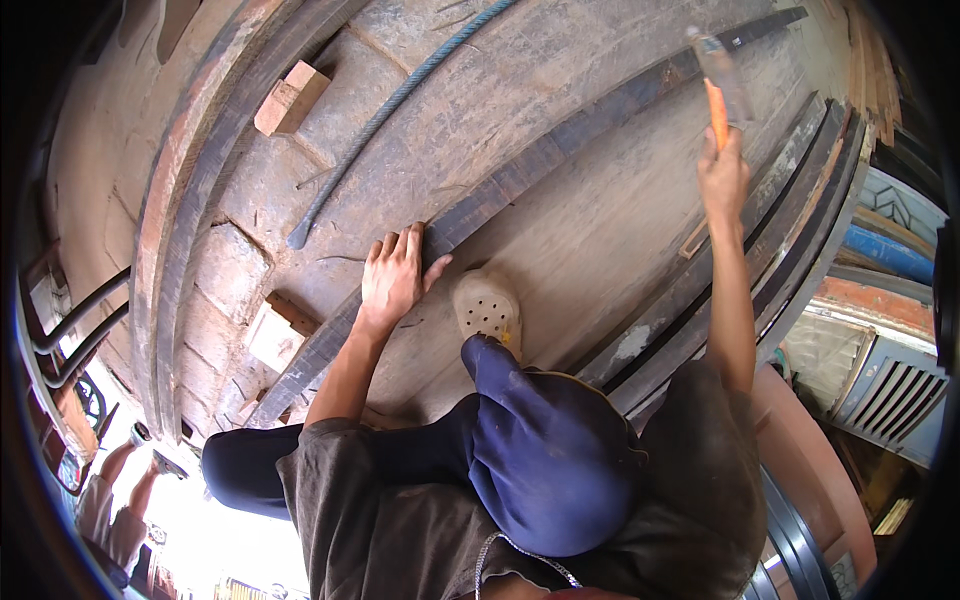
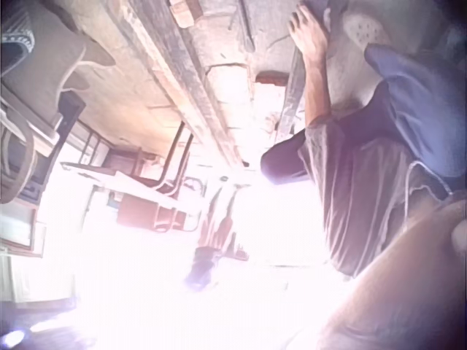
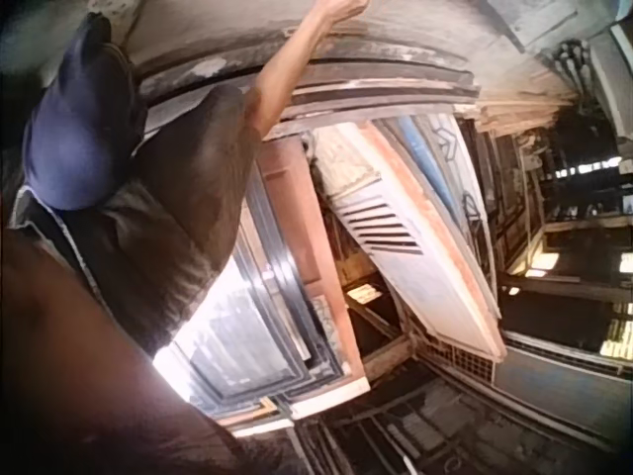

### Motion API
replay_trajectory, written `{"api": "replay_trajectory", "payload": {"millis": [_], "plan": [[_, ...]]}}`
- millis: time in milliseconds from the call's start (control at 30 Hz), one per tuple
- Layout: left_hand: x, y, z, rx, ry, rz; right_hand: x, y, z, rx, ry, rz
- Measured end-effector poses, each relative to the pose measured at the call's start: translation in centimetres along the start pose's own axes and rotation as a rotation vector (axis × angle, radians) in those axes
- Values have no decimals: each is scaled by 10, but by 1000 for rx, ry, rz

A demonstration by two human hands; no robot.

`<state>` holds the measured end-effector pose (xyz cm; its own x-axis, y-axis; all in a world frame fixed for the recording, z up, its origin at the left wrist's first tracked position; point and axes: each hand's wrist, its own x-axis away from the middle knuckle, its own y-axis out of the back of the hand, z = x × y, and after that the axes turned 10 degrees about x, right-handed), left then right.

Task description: The person hammers a long metal bar on the floor using a hammer, then uses a crowbar to pry and adjust the bar. The person remains seated on the floor during the task.

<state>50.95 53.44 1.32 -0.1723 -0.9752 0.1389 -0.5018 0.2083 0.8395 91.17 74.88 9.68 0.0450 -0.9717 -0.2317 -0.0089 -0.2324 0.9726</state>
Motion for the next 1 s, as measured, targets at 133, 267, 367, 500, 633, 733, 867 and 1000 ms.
{"api": "replay_trajectory", "payload": {"millis": [133,267,367,500,633,733,867,1000], "plan": [[-6,-7,-8,8,-17,-22,-5,-29,-43,305,-44,230],[-1,-1,-4,39,37,38,-2,10,4,112,-102,188],[2,0,-3,20,36,33,-7,19,29,-8,-121,23],[-5,-4,-8,22,9,24,-4,-32,-28,215,-165,316],[2,0,-5,45,21,31,5,-8,-2,122,-116,182],[-1,1,-3,44,22,17,0,4,15,71,-54,10],[-3,-3,-8,11,-14,-25,7,-29,-24,192,-113,219],[-2,-2,-3,18,17,21,10,-22,-8,65,-199,214]]}}
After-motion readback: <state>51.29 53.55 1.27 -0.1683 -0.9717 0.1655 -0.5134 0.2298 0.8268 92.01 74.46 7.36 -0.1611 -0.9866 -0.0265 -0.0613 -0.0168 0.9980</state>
